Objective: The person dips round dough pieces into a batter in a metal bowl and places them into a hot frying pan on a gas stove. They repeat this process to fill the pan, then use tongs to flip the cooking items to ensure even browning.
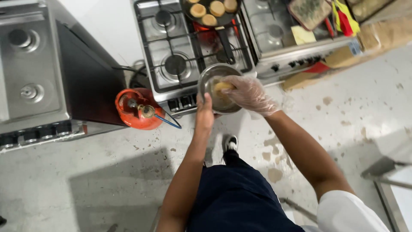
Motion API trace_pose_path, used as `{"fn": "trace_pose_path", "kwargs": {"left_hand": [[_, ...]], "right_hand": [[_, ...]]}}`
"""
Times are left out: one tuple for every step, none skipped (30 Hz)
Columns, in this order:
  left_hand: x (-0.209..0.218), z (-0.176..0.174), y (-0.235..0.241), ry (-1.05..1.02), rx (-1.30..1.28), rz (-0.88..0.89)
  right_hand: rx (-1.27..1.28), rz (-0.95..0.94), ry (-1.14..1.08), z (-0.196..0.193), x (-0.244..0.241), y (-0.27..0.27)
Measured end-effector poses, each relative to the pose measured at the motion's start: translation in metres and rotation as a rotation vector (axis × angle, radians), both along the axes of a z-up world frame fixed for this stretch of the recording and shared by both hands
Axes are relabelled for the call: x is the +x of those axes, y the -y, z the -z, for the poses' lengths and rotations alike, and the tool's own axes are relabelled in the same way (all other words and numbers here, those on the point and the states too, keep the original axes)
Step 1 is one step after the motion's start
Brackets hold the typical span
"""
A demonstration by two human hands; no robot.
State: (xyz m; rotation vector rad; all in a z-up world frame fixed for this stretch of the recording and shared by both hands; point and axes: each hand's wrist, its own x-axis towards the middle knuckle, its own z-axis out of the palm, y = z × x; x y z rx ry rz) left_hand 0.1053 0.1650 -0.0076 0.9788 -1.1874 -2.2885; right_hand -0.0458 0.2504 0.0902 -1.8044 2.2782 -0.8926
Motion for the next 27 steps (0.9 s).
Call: {"fn": "trace_pose_path", "kwargs": {"left_hand": [[0.002,-0.003,0.007,0.057,-0.011,-0.037],[0.003,-0.005,0.014,0.113,-0.021,-0.074],[0.004,0.002,0.020,0.112,-0.025,-0.089],[0.004,0.010,0.026,0.062,-0.010,-0.140],[0.004,0.017,0.032,0.011,0.003,-0.190],[0.001,0.021,0.039,0.010,-0.003,-0.209],[-0.003,0.025,0.045,0.021,0.063,-0.269],[-0.008,0.028,0.050,0.034,0.132,-0.332],[-0.015,0.028,0.055,0.035,0.129,-0.353],[-0.019,0.029,0.057,0.042,0.079,-0.393],[-0.024,0.029,0.059,0.051,0.029,-0.432],[-0.034,0.024,0.064,0.051,0.023,-0.449],[-0.044,0.019,0.070,-0.037,0.073,-0.511],[-0.051,0.014,0.072,-0.119,0.129,-0.571],[-0.060,0.015,0.077,-0.114,0.128,-0.587],[-0.068,0.017,0.080,-0.144,0.148,-0.613],[-0.075,0.019,0.083,-0.175,0.168,-0.638],[-0.083,0.016,0.085,-0.172,0.169,-0.661],[-0.089,0.012,0.087,-0.151,0.202,-0.707],[-0.094,0.008,0.090,-0.132,0.234,-0.755],[-0.096,0.010,0.092,-0.130,0.235,-0.779],[-0.098,0.012,0.093,-0.120,0.214,-0.787],[-0.099,0.014,0.094,-0.110,0.194,-0.795],[-0.098,0.011,0.092,-0.107,0.195,-0.810],[-0.097,0.009,0.090,-0.113,0.202,-0.826],[-0.096,0.006,0.088,-0.118,0.206,-0.838],[-0.094,0.003,0.084,-0.114,0.205,-0.848]], "right_hand": [[-0.007,-0.005,0.097,0.002,-0.002,0.010],[-0.013,-0.011,0.193,0.005,-0.004,0.020],[-0.016,-0.026,0.193,0.013,-0.009,0.029],[-0.047,-0.066,0.243,0.021,-0.014,0.038],[-0.078,-0.106,0.294,0.029,-0.021,0.048],[-0.081,-0.125,0.295,0.033,-0.027,0.057],[-0.113,-0.167,0.287,0.038,-0.034,0.065],[-0.142,-0.210,0.283,0.042,-0.041,0.073],[-0.142,-0.231,0.287,0.050,-0.052,0.084],[-0.208,-0.379,0.399,0.059,-0.060,0.091],[-0.273,-0.527,0.512,0.067,-0.068,0.098],[-0.275,-0.544,0.515,0.071,-0.083,0.109],[-0.241,-0.504,0.645,0.074,-0.097,0.120],[-0.195,-0.458,0.780,0.079,-0.108,0.128],[-0.189,-0.471,0.788,0.067,-0.126,0.139],[-0.096,-0.389,1.028,0.057,-0.143,0.149],[0.006,-0.297,1.261,0.047,-0.159,0.160],[0.023,-0.313,1.266,0.055,-0.188,0.174],[-0.153,-0.578,1.350,0.062,-0.216,0.188],[-0.330,-0.849,1.421,0.069,-0.242,0.205],[-0.312,-0.865,1.432,0.077,-0.264,0.225],[-0.131,-0.476,1.209,0.084,-0.286,0.244],[0.046,-0.108,0.957,0.092,-0.307,0.263],[0.056,-0.119,0.960,0.095,-0.317,0.277],[0.141,-0.003,0.775,0.097,-0.326,0.292],[0.219,0.113,0.587,0.099,-0.335,0.305],[0.223,0.104,0.590,0.167,-0.367,0.308]]}}
